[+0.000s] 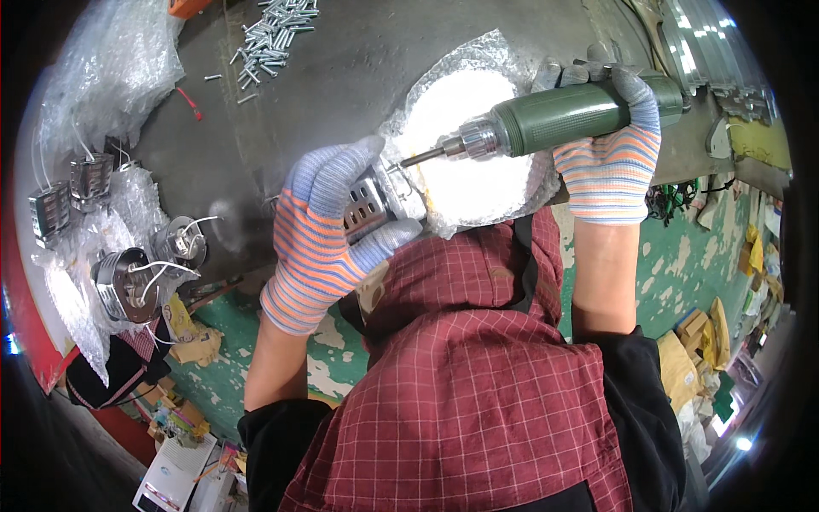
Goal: Assemble and secure components onto a base using an electric screwdriver.
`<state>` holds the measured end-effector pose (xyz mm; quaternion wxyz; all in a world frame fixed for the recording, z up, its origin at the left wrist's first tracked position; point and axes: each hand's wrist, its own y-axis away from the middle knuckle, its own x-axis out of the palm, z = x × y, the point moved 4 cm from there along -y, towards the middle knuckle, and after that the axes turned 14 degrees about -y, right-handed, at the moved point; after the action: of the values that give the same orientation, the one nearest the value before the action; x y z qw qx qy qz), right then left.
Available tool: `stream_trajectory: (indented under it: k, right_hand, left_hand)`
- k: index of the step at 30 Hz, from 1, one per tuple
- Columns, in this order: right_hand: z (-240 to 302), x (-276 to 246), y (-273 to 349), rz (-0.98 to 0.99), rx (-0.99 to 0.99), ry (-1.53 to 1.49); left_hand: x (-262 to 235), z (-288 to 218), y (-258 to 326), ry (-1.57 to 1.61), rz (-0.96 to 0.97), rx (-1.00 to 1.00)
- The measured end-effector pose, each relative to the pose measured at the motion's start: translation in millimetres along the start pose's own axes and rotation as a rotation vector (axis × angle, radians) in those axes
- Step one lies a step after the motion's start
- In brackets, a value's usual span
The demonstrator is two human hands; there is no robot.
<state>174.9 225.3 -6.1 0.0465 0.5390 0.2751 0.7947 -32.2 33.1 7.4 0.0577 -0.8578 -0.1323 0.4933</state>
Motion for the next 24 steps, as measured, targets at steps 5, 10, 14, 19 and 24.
stream_trajectory:
  k: [5, 10, 14, 19, 24]
  right_hand:
    - [-1.2, -0.6, 0.3, -0.015, -0.022, 0.026]
    - [-5.6, 1.7, -1.6, 0.004, 0.008, 0.043]
    - [-6.9, 3.1, -3.7, -0.03, -0.054, 0.097]
    - [-10.2, 6.2, -2.1, -0.036, -0.05, 0.09]
    - [-13.2, 5.9, -3.0, 0.059, 0.079, 0.048]
  left_hand:
    - [2.5, 1.3, 0.2, 0.014, 0.004, -0.035]
    - [1.8, -0.1, -0.4, -0.024, -0.048, 0.026]
    - [2.4, 1.4, -0.8, -0.03, -0.017, 0.024]
    - [-0.2, -0.8, -3.0, -0.076, -0.016, 0.071]
    - [1.7, 2.0, 0.9, -0.007, 0.033, 0.0]
